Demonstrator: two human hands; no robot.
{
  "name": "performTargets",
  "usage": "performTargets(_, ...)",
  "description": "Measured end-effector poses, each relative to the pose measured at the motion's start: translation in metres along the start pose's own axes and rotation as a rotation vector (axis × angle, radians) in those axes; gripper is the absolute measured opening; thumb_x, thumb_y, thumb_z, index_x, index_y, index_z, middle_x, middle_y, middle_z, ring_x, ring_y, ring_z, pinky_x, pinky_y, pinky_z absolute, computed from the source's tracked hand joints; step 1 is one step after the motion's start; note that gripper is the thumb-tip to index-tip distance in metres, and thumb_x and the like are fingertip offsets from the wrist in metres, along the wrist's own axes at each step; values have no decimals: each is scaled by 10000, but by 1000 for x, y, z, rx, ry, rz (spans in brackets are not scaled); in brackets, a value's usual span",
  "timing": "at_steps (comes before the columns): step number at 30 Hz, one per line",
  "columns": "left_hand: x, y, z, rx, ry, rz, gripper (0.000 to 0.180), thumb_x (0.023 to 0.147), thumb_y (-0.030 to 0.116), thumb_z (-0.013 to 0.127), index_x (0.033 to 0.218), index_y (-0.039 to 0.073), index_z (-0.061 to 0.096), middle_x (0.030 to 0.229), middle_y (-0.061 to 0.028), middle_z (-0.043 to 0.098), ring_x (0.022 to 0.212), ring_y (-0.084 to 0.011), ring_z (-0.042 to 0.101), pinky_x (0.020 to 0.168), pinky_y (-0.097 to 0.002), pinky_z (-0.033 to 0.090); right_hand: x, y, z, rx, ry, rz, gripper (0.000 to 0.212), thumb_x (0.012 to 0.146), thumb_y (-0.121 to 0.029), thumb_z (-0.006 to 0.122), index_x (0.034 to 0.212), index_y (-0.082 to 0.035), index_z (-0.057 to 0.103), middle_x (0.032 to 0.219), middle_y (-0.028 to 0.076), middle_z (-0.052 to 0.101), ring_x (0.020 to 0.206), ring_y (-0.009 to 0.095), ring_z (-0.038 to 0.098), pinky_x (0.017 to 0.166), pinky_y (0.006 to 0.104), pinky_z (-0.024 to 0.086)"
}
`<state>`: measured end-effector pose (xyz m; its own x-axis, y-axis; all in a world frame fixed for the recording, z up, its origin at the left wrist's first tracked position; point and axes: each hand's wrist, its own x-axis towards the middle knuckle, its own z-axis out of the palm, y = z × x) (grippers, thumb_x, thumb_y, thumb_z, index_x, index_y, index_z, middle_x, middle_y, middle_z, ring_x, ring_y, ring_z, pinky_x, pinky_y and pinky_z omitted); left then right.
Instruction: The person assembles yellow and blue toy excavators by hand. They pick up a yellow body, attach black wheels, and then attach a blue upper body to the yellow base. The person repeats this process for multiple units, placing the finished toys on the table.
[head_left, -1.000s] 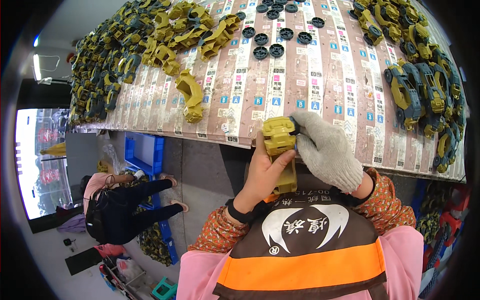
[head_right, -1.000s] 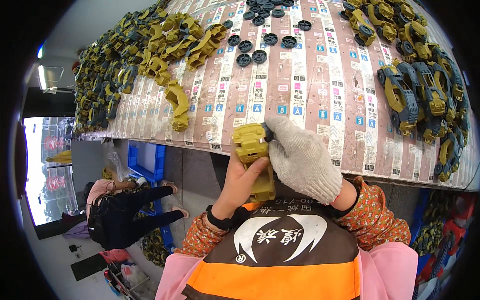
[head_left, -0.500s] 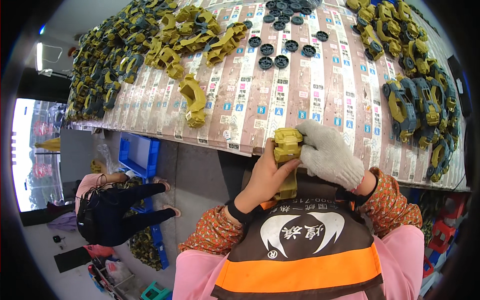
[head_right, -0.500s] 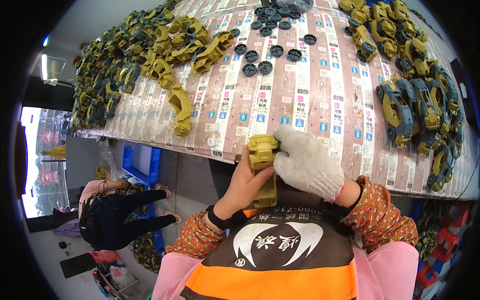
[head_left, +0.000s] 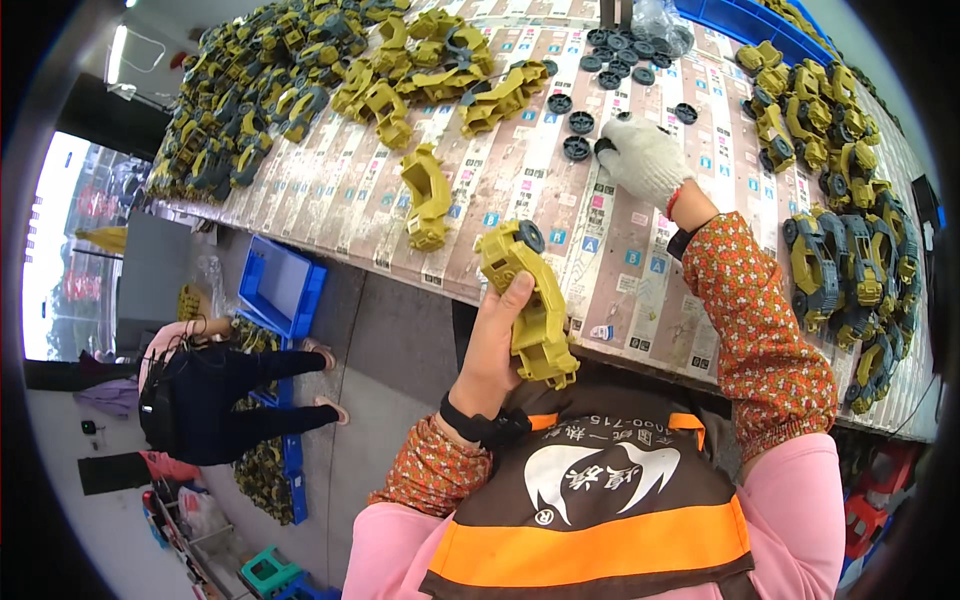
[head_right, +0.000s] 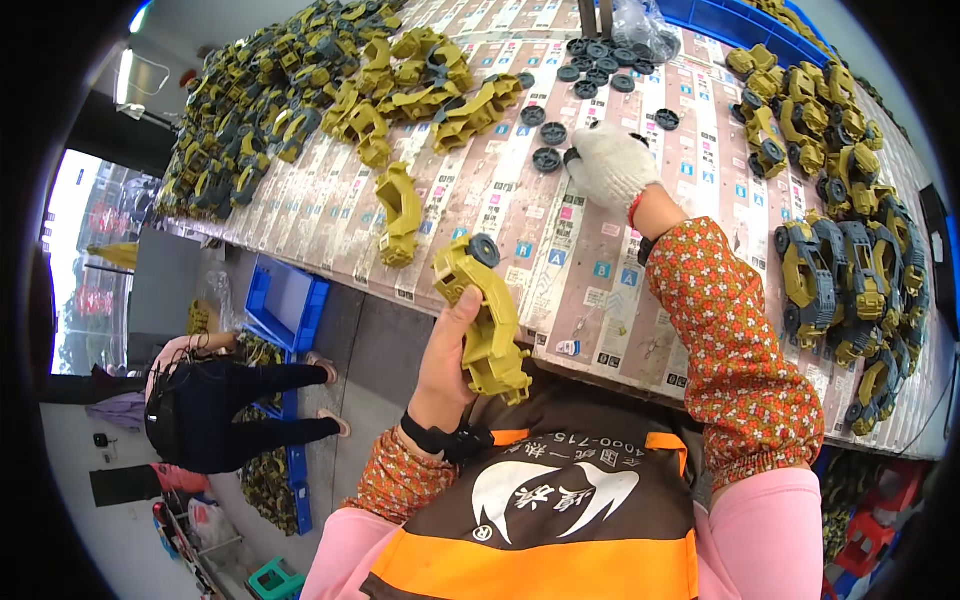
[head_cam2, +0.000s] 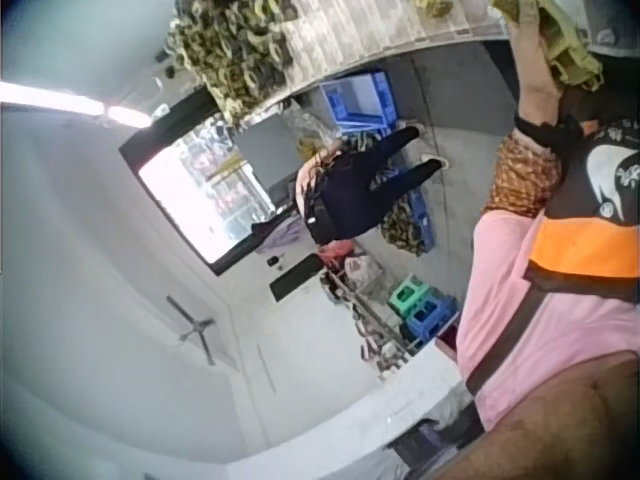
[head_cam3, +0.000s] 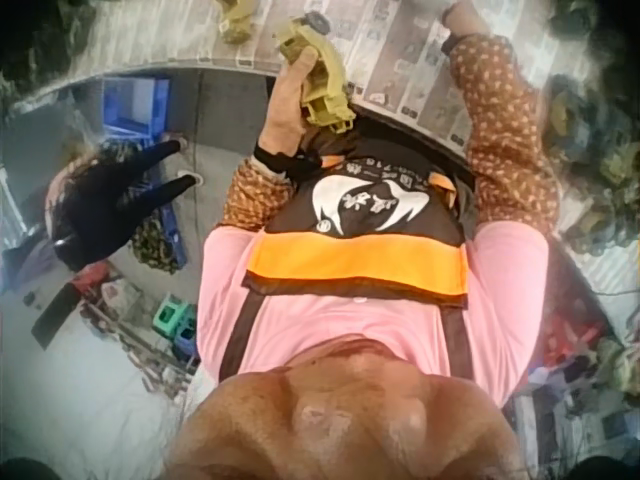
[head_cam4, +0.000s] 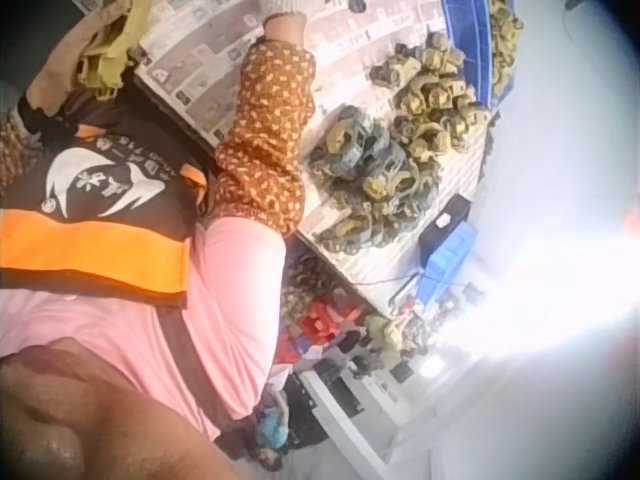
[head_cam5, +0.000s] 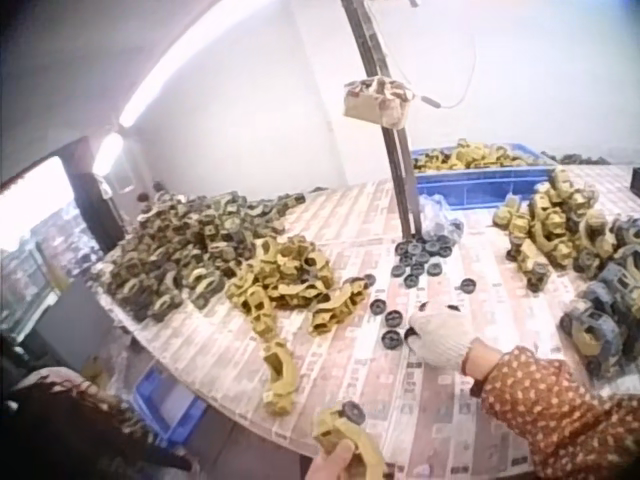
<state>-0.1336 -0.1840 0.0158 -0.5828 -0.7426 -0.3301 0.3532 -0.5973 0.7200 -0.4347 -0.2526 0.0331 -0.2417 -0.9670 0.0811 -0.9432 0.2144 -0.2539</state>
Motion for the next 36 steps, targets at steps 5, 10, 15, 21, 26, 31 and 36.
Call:
performTargets(5,0,2,-12,-100,-35,12,360,1085,420,657,1249,100,645,1009,-60,729,873,-197,735,733,-359,629,-33,-5,9,82,55,-110,215,965,-175,632,1127,-54,707,1093,243,734,1042,433,721,875,520,576)
performTargets(10,1,-1,-9,-122,32,25,385,1090,445,640,1243,92,652,1006,-73,725,870,-196,728,736,-373,623,-122,-35,-9,716,-58,-191,263,939,-111,674,1191,-51,718,1003,204,747,926,364,749,838,438,588)
performTargets(15,11,-8,3,-124,47,39,359,1084,373,677,1305,116,558,1046,-40,666,883,-159,699,761,-340,617,-189,-66,-26,815,-14,-115,291,936,-77,718,1224,-29,724,1021,183,771,941,334,775,829,397,601)
performTargets(21,8,-12,23,-37,28,126,379,1078,316,696,1356,124,522,1098,-38,652,896,-153,699,781,-334,619,-208,-78,-11,913,45,82,328,940,-100,751,1254,-12,715,1054,202,778,961,336,784,835,403,605)
performTargets(26,9,-19,28,24,67,226,397,1069,258,718,1381,117,518,1142,-23,647,945,-136,691,795,-338,624,-212,-79,-14,935,55,129,342,950,-112,754,1270,-1,710,1057,217,778,975,329,789,848,393,608)
performTargets(31,7,-22,32,-8,50,264,393,1068,215,720,1388,109,519,1159,-22,651,963,-122,689,799,-323,627,-212,-77,-10,957,30,176,361,948,-112,757,1286,1,705,1062,220,778,983,324,790,855,388,607)
performTargets(36,8,-20,37,-23,41,281,375,1067,185,718,1373,95,522,1165,-27,654,968,-120,690,798,-310,629,-213,-78,-8,930,54,141,358,952,-93,740,1296,-2,698,1061,234,770,985,354,783,851,411,607)
